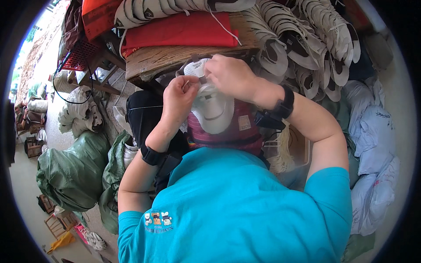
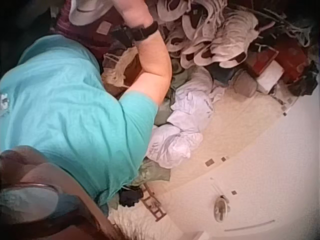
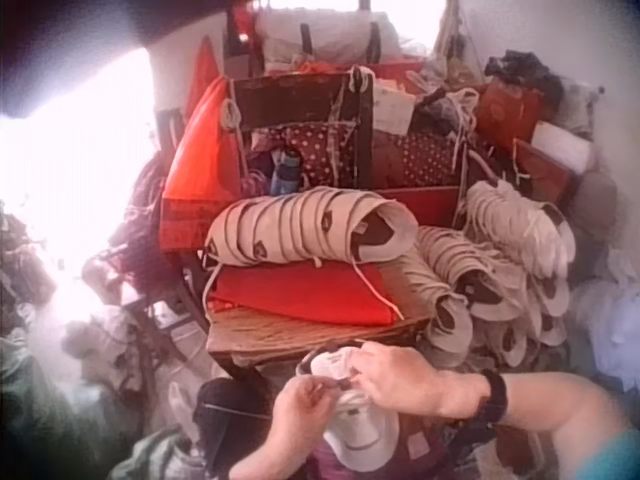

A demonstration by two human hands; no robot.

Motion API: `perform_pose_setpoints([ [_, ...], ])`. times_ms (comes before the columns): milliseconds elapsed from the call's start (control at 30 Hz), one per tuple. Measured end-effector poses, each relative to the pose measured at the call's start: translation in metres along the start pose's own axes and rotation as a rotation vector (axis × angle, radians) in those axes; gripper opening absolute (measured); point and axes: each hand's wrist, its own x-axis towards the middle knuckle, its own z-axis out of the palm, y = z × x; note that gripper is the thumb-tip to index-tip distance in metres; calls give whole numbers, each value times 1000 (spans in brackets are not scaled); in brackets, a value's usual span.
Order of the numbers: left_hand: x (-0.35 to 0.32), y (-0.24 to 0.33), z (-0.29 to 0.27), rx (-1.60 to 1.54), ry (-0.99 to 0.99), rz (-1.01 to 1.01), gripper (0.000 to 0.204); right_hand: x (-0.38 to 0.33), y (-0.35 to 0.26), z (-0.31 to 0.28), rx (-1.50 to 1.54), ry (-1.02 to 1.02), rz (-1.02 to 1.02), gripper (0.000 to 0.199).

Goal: The person threads white shoelaces through the eyelets of a white sneaker held on their lap. They pull the laces tight and adjust the fit repeatedly, then place the shoe aside and pick up another shoe to continue the process.

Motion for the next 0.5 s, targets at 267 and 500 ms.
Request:
perform_pose_setpoints([
  [267,1,7,0,-1,-55,-110,19,5,8,12,232,-38,161,12],
  [500,-3,8,-1,-40,-38,-92,20,3,5,-6,93,-99,79,12],
])
